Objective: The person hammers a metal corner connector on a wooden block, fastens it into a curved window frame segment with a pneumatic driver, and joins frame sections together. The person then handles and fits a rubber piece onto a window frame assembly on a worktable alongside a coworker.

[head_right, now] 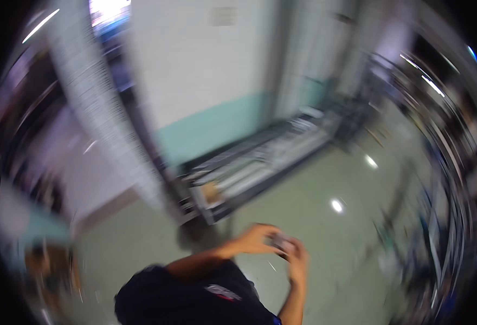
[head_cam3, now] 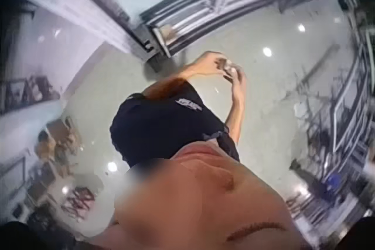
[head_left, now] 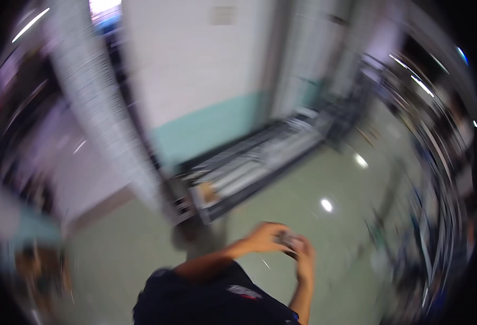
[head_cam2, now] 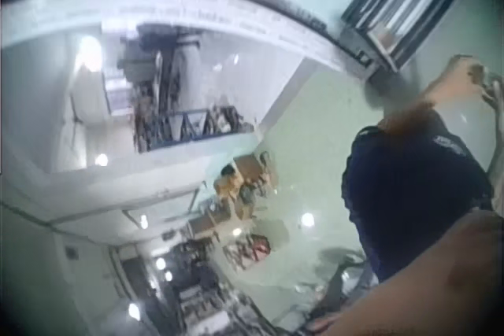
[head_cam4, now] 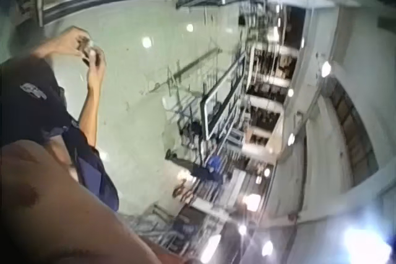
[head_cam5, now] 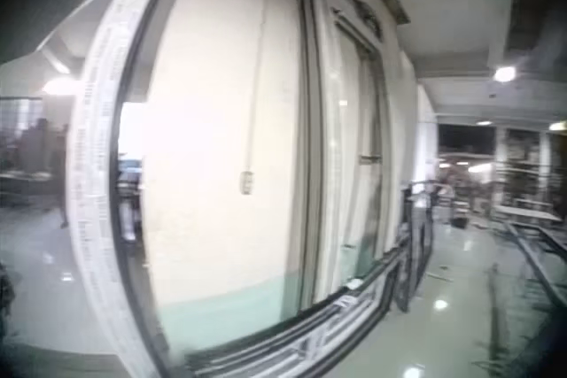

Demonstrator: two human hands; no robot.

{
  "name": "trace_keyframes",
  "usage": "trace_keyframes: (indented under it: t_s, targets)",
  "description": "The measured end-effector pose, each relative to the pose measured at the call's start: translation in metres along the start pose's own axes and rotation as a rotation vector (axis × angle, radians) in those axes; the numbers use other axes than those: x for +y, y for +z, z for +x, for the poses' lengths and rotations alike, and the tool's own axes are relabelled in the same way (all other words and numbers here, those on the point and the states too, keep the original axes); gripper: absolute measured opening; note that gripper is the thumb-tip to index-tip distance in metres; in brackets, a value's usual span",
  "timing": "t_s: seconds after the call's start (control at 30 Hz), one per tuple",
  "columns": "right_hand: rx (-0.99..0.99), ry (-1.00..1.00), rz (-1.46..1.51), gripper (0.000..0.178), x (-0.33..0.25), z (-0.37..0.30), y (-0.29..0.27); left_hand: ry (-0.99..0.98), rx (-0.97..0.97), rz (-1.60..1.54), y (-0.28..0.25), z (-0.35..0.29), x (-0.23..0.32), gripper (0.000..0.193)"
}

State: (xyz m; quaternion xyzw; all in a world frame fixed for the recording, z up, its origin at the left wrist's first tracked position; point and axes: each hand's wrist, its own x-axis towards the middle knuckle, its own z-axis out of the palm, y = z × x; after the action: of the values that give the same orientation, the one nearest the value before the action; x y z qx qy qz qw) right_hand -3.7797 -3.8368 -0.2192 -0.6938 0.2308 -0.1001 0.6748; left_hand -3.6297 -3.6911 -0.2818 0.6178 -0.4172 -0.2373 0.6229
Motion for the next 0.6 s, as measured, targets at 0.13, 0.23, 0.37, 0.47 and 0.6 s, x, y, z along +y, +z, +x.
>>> trace_keyframes:
  t_s: [0.13,0.23,0.37,0.47,0.6]
  targets:
    - [-0.104,-0.207,-0.263,0.045,0.016,-0.03,-0.042,-0.224,0.063,0.128,0.043,-0.02,-0.052,0.021]
    - [0.108,-0.18,-0.217,0.046,0.026,-0.059,-0.103,-0.417,0.073,-0.33,0.102,0.033,-0.116,0.05]
    - [0.409,-0.043,-0.132,0.055,0.079,-0.11,-0.21,-0.252,-0.535,-0.15,0.237,0.159,-0.043,0.051]
    - [0.519,0.064,0.026,0.059,0.116,-0.121,-0.264,-0.155,-0.709,-0.042,0.309,0.194,-0.057,0.053]
    - [0.449,0.176,0.203,0.067,0.113,-0.029,-0.365,-0.185,-0.63,-0.132,0.361,0.289,-0.093,0.052]
